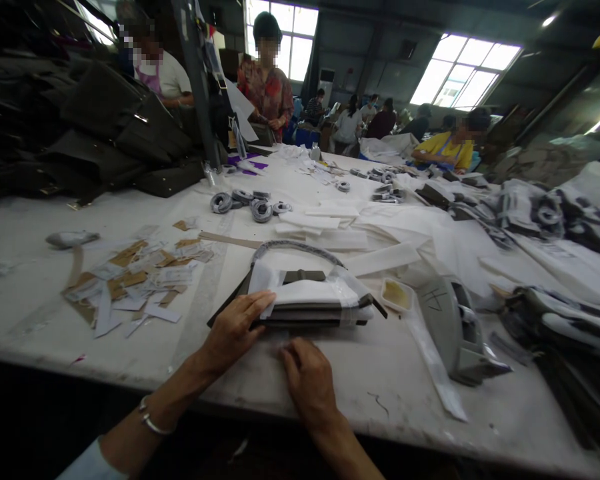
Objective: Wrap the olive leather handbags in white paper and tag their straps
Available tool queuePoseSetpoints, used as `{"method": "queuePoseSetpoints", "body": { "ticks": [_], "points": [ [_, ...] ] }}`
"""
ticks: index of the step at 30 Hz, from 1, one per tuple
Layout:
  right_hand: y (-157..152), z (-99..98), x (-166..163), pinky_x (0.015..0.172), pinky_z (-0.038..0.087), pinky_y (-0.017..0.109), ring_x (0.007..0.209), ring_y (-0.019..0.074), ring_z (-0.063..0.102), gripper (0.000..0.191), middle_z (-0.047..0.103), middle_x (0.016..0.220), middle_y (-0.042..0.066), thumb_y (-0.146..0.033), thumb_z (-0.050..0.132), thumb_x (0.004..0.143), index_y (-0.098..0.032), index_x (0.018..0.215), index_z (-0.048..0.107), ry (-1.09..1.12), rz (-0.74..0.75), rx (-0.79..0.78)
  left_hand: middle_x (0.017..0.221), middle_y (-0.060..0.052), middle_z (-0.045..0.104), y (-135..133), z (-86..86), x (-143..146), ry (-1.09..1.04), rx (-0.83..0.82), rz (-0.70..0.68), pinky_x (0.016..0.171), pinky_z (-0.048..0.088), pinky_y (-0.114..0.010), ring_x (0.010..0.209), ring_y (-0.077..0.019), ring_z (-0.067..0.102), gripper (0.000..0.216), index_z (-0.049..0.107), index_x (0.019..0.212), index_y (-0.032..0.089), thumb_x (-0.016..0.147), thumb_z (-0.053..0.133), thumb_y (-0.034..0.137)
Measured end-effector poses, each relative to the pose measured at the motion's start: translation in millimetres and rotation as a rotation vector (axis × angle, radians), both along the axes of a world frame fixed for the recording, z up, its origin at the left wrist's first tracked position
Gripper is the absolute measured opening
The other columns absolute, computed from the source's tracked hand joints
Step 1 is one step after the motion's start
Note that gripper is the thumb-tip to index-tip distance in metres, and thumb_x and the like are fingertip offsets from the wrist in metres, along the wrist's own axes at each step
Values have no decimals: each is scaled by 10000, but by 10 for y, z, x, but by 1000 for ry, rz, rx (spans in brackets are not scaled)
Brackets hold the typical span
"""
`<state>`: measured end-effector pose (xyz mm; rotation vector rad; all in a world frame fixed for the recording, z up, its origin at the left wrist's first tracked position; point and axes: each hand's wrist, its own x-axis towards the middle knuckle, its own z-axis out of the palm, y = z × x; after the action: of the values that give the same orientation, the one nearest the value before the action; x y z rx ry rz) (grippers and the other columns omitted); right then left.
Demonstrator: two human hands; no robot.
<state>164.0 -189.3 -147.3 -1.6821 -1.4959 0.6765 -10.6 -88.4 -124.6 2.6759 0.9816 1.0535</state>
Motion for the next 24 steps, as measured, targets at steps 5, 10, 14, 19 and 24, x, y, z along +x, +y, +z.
{"method": "queuePoseSetpoints", "body": {
  "ticks": [5, 10, 14, 19, 24],
  "points": [
    [-72, 0, -356, 378, 327, 209, 448, 130, 539, 528, 641, 600, 24, -676, 694, 667, -179, 742, 531, 750, -52, -469, 1369, -89, 571, -27, -93, -10, 41, 25, -16, 951, 502, -379, 1180, -232, 567, 652, 450, 1360, 200, 752, 536, -20],
    [-170, -63, -467, 339, 287, 162, 392, 85, 506, 531, 640, 558, 14, -637, 743, 628, -165, 731, 520, 825, -44, -530, 1268, -68, 640, -56, -234, -4, 71, 50, -28, 913, 503, -381, 1136, -229, 593, 603, 496, 1333, 199, 772, 516, -21],
    [-224, 2, -416, 327, 294, 161, 384, 91, 514, 453, 644, 552, 8, -574, 719, 650, -178, 720, 510, 790, 58, -655, 1255, -65, 649, -69, -273, 8, 62, 39, -12, 902, 502, -371, 1131, -220, 598, 561, 525, 1308, 202, 790, 510, -15],
    [-77, 496, -165, 347, 320, 199, 364, 97, 481, 341, 612, 499, 1, -469, 647, 772, -183, 611, 555, 339, 242, -650, 1257, -77, 647, -93, -296, 11, 45, 54, -15, 914, 501, -374, 1137, -220, 598, 506, 524, 1309, 195, 835, 508, 19],
    [392, 769, 117, 944, 499, 417, 1014, 246, 647, 177, 721, 1007, 75, -256, 647, 826, -218, 992, 692, -256, 293, 233, 1239, -83, 656, -89, -359, 17, -22, 82, -21, 918, 509, -366, 1151, -213, 599, 502, 504, 1303, 190, 833, 515, 15]
  ]
}}
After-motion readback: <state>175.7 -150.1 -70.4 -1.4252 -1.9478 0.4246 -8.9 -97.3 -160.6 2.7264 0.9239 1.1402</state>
